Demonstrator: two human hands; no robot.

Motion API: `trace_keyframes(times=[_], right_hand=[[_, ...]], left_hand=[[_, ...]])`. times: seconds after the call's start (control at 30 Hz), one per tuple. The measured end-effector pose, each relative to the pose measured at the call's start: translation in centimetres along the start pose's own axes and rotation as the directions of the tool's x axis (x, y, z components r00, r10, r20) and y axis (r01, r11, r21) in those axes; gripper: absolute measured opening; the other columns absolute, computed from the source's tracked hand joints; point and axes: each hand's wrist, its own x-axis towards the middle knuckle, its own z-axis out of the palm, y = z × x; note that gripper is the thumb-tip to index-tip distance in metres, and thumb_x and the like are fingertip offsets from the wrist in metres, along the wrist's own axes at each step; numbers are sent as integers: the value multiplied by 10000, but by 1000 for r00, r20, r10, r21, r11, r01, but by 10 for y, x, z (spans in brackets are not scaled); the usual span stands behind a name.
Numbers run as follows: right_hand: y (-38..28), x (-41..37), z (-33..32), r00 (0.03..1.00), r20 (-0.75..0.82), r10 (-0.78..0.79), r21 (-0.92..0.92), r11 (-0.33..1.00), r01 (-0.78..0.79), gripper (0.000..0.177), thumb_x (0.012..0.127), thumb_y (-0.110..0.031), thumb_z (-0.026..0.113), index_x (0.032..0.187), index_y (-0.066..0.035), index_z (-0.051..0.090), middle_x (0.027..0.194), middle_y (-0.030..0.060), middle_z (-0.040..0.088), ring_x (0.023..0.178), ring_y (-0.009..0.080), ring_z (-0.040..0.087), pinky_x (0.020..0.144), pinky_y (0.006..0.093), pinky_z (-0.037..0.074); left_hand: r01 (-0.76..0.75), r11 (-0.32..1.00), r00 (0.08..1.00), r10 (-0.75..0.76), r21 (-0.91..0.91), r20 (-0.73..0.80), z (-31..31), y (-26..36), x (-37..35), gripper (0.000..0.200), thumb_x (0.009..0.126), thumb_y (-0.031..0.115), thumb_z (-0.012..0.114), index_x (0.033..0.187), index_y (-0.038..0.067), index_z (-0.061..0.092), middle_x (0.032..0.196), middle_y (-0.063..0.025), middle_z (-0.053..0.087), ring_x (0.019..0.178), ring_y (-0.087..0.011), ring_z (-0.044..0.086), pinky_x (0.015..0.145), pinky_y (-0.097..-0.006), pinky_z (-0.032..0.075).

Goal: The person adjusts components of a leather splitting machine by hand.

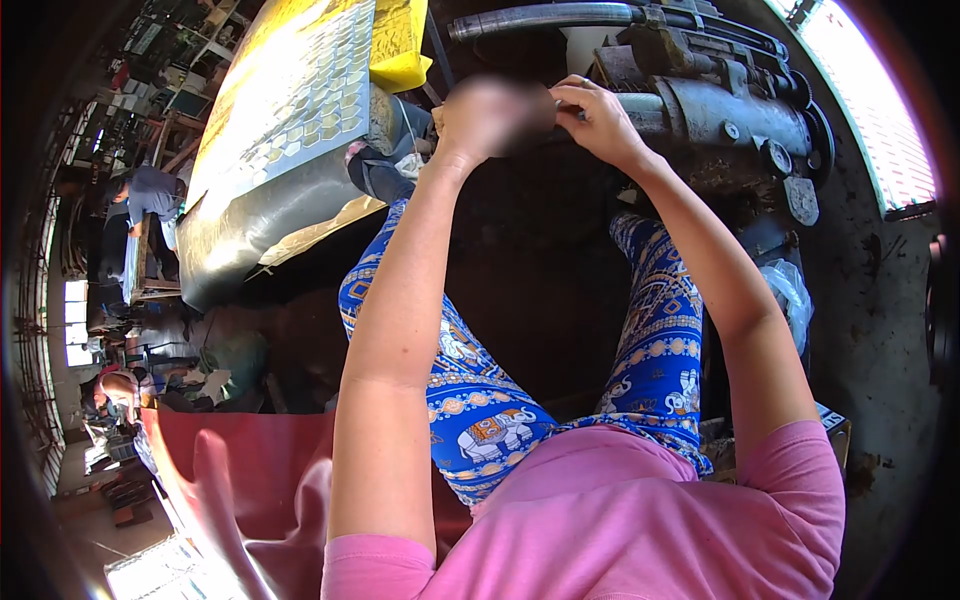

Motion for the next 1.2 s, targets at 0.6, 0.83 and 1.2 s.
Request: trace_keyframes(times=[0.6, 0.83, 1.2], right_hand=[[2, 1, -2, 999, 38, -36, -144, 989, 41, 100, 846, -15, 596, 918, 44, 631, 892, 181, 629, 886, 361, 612, 782, 409, 487], [2, 4, -3, 998, 63, 15, -196, 981, -3, 124, 876, -59, 585, 924, 41, 641, 881, 185, 628, 873, 362, 612, 779, 415, 485], [-7, -5, -2, 1000, -24, -4, -70, 998, 2, 169, 802, 0, 656, 968, 3, 627, 861, 155, 612, 792, 335, 620, 710, 381, 492]], left_hand=[[-122, 985, 986, 135, 125, -102, 13, 4, 2, 211, 743, 161, 782, 918, 64, 714, 898, -75, 666, 880, -225, 637, 781, -334, 515], [-167, 982, 981, 174, 90, -81, 12, 1, 3, 144, 794, 131, 732, 902, 41, 700, 894, -84, 663, 907, -241, 615, 802, -345, 493], [-49, 999, 999, 49, -2, -23, 15, -3, 6, 132, 851, 135, 672, 928, 33, 707, 923, -93, 657, 899, -253, 616, 803, -339, 483]])
